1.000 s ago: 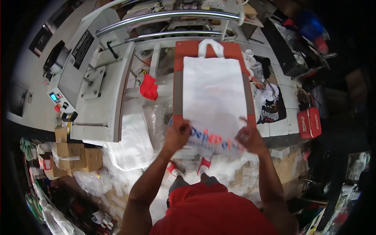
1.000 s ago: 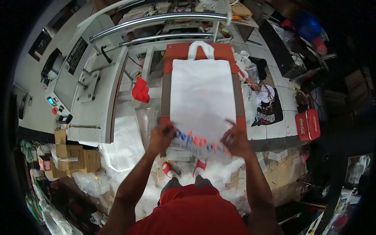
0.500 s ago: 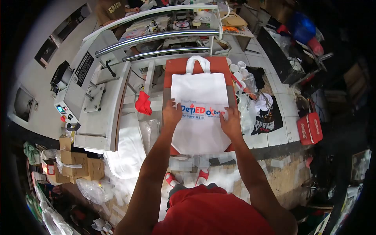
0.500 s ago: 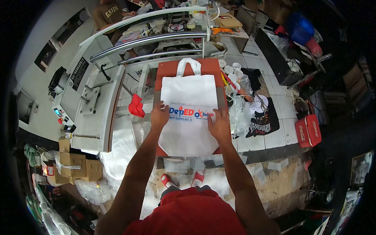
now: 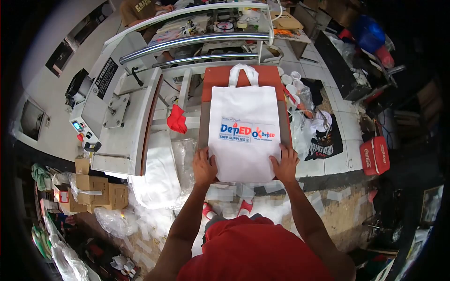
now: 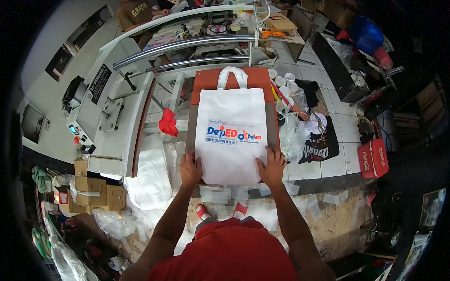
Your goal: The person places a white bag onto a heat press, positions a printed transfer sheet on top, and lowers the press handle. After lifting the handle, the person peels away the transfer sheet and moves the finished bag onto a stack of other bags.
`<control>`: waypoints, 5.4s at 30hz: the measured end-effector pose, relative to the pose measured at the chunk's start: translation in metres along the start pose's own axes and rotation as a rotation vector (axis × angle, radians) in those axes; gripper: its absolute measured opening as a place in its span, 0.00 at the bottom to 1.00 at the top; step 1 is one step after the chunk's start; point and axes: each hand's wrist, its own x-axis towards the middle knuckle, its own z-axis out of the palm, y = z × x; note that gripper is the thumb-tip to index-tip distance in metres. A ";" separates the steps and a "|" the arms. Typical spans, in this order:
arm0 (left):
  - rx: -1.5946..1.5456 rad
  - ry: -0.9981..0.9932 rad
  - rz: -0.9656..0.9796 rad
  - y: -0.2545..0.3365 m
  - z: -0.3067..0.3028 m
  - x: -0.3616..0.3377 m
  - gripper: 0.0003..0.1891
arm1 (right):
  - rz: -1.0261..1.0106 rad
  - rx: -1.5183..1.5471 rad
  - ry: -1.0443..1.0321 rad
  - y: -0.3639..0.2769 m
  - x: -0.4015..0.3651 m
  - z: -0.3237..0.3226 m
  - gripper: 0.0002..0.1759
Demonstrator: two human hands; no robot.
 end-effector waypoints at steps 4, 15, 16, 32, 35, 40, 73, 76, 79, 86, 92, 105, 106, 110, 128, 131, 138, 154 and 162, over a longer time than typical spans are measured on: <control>-0.052 -0.014 -0.006 0.006 -0.007 0.005 0.21 | -0.013 0.028 0.023 -0.005 0.003 -0.007 0.34; 0.055 -0.107 0.296 0.030 0.010 0.040 0.26 | -0.284 -0.118 -0.059 -0.024 0.042 -0.002 0.26; 0.072 -0.092 0.311 0.028 0.011 0.038 0.27 | -0.286 -0.119 -0.058 -0.026 0.042 -0.002 0.26; 0.051 -0.012 0.310 0.024 0.018 0.034 0.33 | -0.181 -0.097 0.137 -0.027 0.024 0.006 0.34; 0.123 -0.070 0.326 0.027 0.012 0.035 0.31 | -0.205 -0.127 0.075 -0.033 0.030 -0.005 0.33; 0.121 -0.064 0.317 0.021 0.020 0.031 0.29 | -0.271 -0.185 -0.062 -0.017 0.034 0.013 0.33; 0.193 -0.046 0.322 0.015 0.030 0.029 0.31 | -0.228 -0.243 -0.010 -0.022 0.034 0.017 0.33; 0.191 -0.066 0.322 0.017 0.024 0.030 0.31 | -0.235 -0.263 -0.034 -0.022 0.035 0.019 0.35; 0.154 -0.098 0.312 0.016 0.021 0.029 0.31 | -0.223 -0.281 -0.048 -0.024 0.036 0.016 0.36; -0.107 0.106 0.180 -0.008 -0.072 0.009 0.33 | -0.181 0.028 0.208 -0.067 0.033 -0.032 0.27; -0.039 0.101 -0.057 -0.105 -0.145 -0.143 0.28 | -0.551 0.518 -0.115 -0.217 0.049 0.062 0.13; 0.127 -0.066 -1.108 -0.196 -0.228 -0.490 0.20 | -1.127 0.278 -0.156 -0.691 0.023 0.223 0.29; 0.102 -0.184 -1.212 -0.197 -0.229 -0.501 0.21 | -1.132 0.274 -0.153 -0.692 0.028 0.223 0.29; 0.030 -0.607 -1.200 -0.233 -0.216 -0.551 0.25 | -1.145 0.281 -0.215 -0.675 0.032 0.212 0.16; 0.157 -0.356 -0.415 -0.437 -0.223 -0.335 0.09 | -0.420 0.073 -0.020 -0.394 0.016 0.024 0.27; 0.138 -0.540 -0.448 -0.408 -0.217 -0.292 0.14 | -0.388 0.079 0.033 -0.348 0.017 -0.002 0.27; 0.031 -0.643 -0.258 -0.360 -0.170 -0.290 0.10 | -0.417 0.060 0.147 -0.257 0.021 -0.042 0.26; -0.301 -0.617 -0.178 -0.292 -0.308 -0.016 0.03 | -0.231 -0.100 0.364 -0.236 0.012 -0.032 0.09; 0.118 -0.175 0.148 -0.364 -0.285 0.140 0.21 | 0.002 0.005 0.563 -0.360 -0.058 0.024 0.20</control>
